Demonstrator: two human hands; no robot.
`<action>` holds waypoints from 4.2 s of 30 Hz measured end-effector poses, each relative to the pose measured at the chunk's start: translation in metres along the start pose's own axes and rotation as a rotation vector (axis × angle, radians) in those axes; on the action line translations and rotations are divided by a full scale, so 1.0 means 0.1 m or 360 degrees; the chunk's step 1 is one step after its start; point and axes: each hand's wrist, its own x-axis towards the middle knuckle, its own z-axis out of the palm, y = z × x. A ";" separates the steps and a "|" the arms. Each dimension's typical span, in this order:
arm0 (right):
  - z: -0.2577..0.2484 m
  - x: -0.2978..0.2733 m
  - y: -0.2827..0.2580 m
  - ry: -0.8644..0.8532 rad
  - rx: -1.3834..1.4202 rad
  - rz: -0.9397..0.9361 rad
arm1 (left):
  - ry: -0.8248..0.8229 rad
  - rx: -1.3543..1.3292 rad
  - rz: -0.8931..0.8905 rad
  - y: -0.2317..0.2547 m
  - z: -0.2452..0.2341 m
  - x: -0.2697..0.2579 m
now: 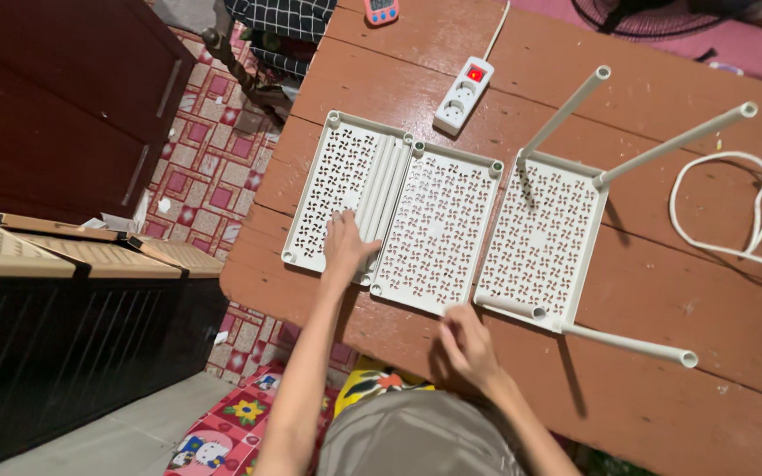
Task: The person assembles a white plastic shelving unit by inserting cylindrical legs into corner sockets on perforated trays. They repeatedly attach and detach legs, align trays, and stack components on a wooden table.
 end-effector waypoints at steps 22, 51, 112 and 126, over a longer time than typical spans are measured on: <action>0.80 0.94 0.77 -0.0030 0.0553 0.1042 | -0.0311 -0.1001 -0.0303 0.19 0.12 -0.24; 0.83 0.86 0.78 0.0072 -0.0175 0.0699 | 0.0554 0.0247 -0.0190 -0.57 -0.59 0.06; -3.62 2.20 0.78 0.0574 0.0366 0.0581 | -0.1317 -0.1408 -0.0159 3.23 -1.31 -0.88; -3.58 2.21 0.95 0.0694 0.0212 0.0521 | -0.1383 -0.0737 0.0039 3.26 -1.40 -0.74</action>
